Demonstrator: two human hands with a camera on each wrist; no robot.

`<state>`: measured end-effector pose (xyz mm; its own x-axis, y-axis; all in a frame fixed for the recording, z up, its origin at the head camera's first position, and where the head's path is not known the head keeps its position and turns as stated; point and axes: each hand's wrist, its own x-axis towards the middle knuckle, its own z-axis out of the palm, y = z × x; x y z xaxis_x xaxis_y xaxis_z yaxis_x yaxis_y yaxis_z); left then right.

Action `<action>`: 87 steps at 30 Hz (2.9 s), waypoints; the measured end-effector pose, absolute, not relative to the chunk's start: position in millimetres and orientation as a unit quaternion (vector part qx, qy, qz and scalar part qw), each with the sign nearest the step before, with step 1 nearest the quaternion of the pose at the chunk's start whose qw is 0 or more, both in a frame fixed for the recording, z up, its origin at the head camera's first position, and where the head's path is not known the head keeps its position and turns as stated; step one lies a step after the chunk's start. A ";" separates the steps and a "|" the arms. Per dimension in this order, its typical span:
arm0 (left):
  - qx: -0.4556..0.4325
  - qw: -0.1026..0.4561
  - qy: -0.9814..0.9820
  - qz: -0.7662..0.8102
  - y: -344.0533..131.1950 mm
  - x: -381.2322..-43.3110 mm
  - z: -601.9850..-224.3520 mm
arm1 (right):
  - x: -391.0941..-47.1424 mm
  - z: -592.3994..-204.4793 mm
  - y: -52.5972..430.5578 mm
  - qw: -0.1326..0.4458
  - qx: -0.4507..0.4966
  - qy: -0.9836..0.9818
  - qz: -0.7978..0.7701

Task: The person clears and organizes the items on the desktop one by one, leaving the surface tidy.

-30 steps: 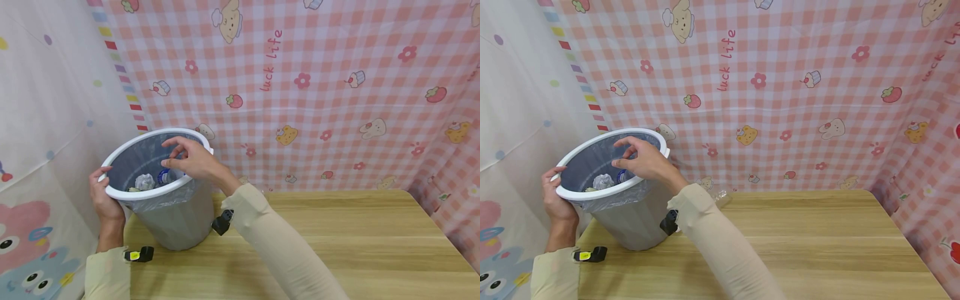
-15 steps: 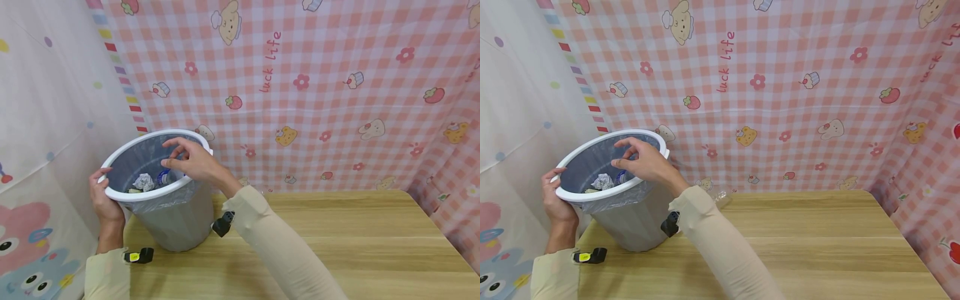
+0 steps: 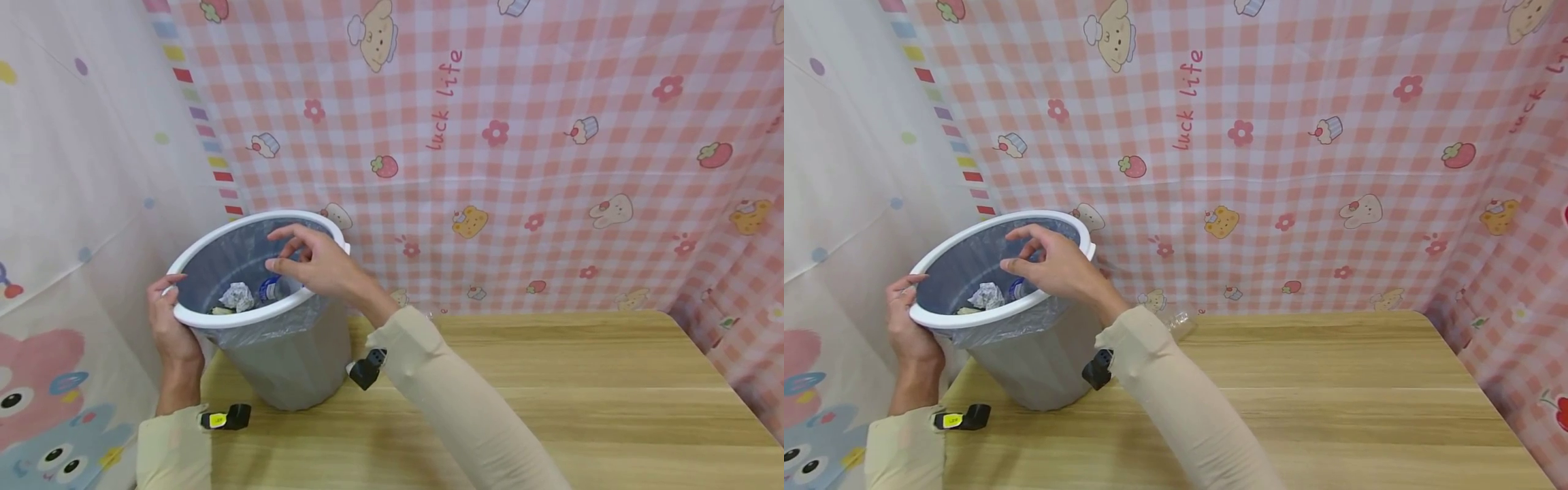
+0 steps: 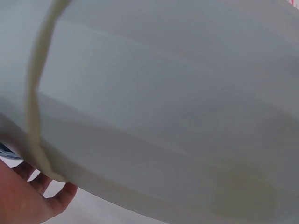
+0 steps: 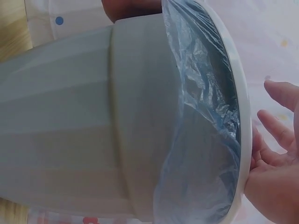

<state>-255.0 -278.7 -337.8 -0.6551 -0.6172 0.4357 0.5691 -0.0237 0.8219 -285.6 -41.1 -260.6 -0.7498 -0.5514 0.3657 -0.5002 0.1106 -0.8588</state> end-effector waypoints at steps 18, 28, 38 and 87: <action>0.034 0.391 -0.592 -0.704 -278.4 -253.0 -334.0 | -273.2 -273.0 -25.2 -0.052 -0.342 0.727 -0.593; 0.033 0.402 -0.580 -0.708 -277.5 -252.5 -334.9 | -270.2 -286.4 -1.9 -0.153 -0.306 0.689 -0.639; 0.038 0.404 -0.590 -0.698 -279.0 -254.0 -336.1 | -271.5 -300.7 17.0 -0.146 -0.278 0.677 -0.666; 0.022 0.415 -0.577 -0.703 -279.0 -255.5 -336.2 | -278.7 -383.4 101.8 -0.104 -0.126 0.718 -0.677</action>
